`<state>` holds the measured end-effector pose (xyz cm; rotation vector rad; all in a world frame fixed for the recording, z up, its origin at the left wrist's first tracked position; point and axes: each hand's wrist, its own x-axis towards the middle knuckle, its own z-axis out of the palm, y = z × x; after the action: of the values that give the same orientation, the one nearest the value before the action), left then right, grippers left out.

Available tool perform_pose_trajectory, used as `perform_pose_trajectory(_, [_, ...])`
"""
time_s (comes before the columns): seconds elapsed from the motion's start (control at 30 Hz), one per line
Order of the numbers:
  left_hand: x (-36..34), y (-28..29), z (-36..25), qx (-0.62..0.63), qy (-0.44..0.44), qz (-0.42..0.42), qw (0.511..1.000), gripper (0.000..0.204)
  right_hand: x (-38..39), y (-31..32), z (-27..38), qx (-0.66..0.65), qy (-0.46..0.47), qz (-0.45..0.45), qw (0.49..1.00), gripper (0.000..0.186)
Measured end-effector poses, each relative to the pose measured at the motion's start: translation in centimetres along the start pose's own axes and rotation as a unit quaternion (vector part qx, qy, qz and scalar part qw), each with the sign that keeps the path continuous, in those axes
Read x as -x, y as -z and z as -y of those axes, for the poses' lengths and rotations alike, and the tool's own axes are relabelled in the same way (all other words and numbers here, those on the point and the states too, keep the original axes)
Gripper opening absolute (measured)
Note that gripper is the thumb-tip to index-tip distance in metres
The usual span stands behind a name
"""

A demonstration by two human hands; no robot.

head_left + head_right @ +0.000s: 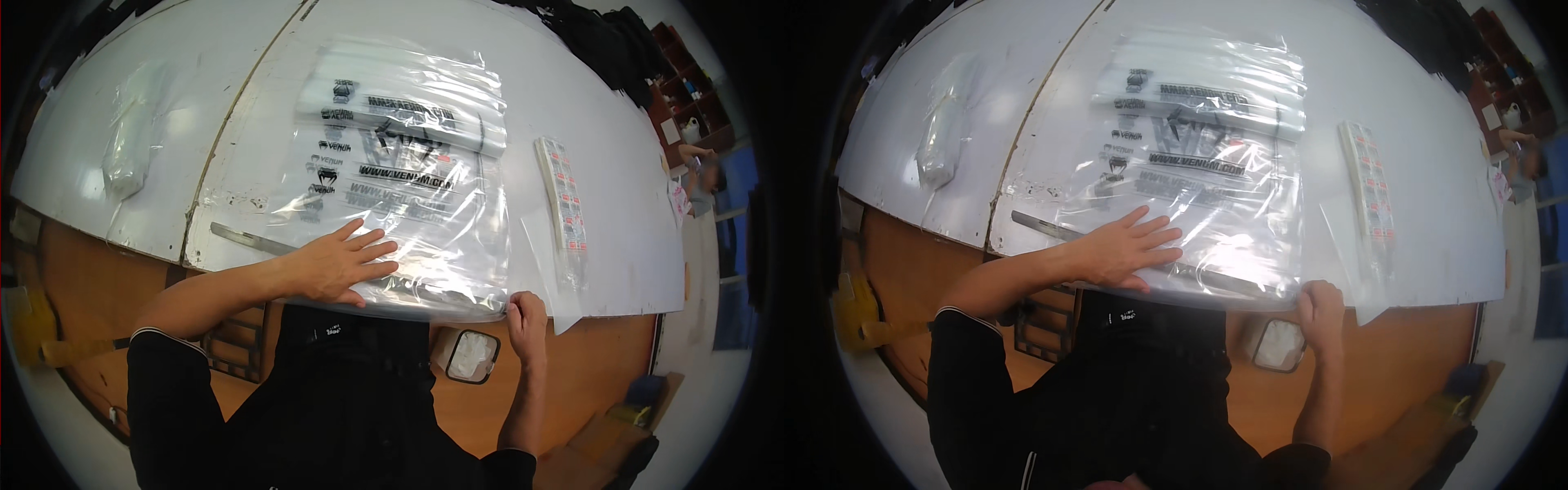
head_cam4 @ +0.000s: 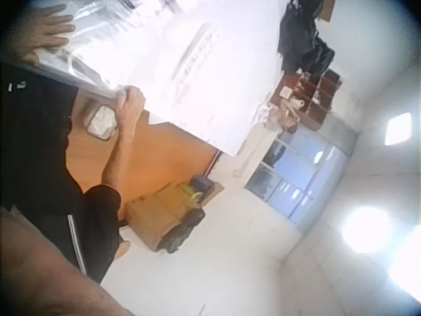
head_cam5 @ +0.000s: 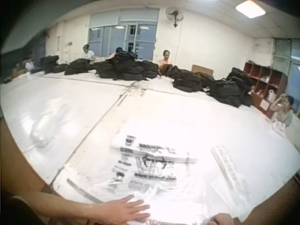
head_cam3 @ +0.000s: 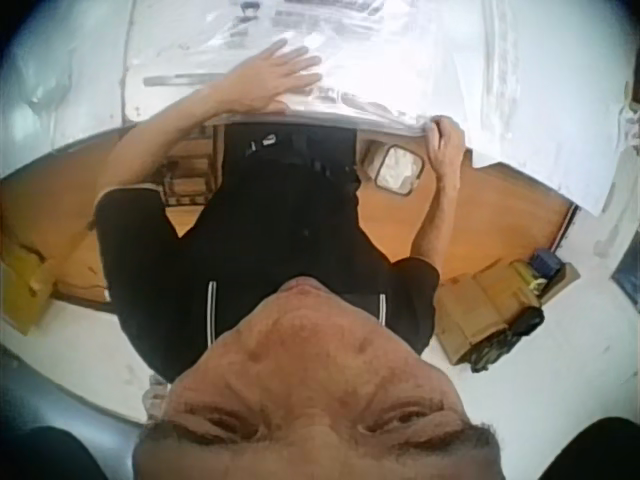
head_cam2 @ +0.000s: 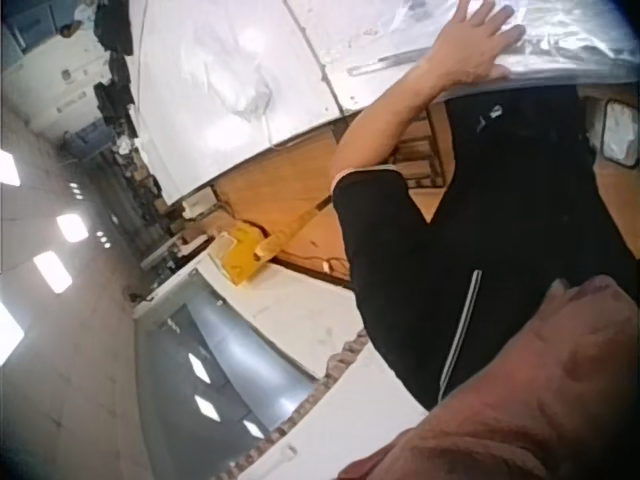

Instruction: The person applies adhesive labels to clear plastic packaging bags on a large white work surface. The person peels individual labels from a sheet and presses them onto the center of each bag in a stack, smoothing them down by hand.

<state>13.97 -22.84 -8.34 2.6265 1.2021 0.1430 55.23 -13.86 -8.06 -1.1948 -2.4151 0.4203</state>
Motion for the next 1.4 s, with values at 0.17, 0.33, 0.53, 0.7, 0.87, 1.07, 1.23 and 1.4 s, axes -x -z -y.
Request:
perform_pose_trajectory(0.17, [-0.3, 0.1, -1.1, 0.021, 0.020, 0.034, 0.999, 0.079, 4.9, 0.1, -0.7, -0.101, -0.164, -0.030, 0.981, 0.042])
perform_pose_trajectory(0.33, [-0.3, 0.4, -2.4, 0.009, 0.019, 0.020, 1.000, 0.075, 8.0, 0.7, 1.7, -0.026, -0.291, 0.032, 0.956, 0.043])
perform_pose_trajectory(0.53, [0.3, 0.7, -3.3, 0.042, 0.004, 0.034, 0.999, 0.061, 10.2, 1.0, 2.1, -0.052, -0.284, -0.004, 0.957, 0.044])
perform_pose_trajectory(0.7, [-0.7, 1.3, -2.6, 0.066, 0.005, 0.053, 0.996, 0.048, 10.3, 1.7, 2.4, -0.045, -0.254, 0.038, 0.965, 0.042])
perform_pose_trajectory(0.87, [-1.5, 1.5, -2.1, 0.105, 0.009, 0.091, 0.990, 0.038, 8.1, 1.8, 2.9, -0.060, -0.182, 0.035, 0.981, 0.041])
perform_pose_trajectory(1.07, [-3.3, 4.3, 0.2, 0.369, 0.132, 0.192, 0.900, 0.049, 1.5, 2.8, 1.8, -0.058, -0.172, 0.009, 0.983, 0.038])
perform_pose_trajectory(1.23, [-3.7, 4.9, 0.8, 0.397, 0.174, 0.199, 0.879, 0.066, -3.5, 1.9, 0.7, -0.042, -0.179, -0.004, 0.983, 0.040])
perform_pose_trajectory(1.4, [-3.0, 3.7, 1.5, 0.413, 0.175, 0.135, 0.884, 0.071, -5.3, -0.2, -1.8, -0.010, -0.180, -0.004, 0.984, 0.044])
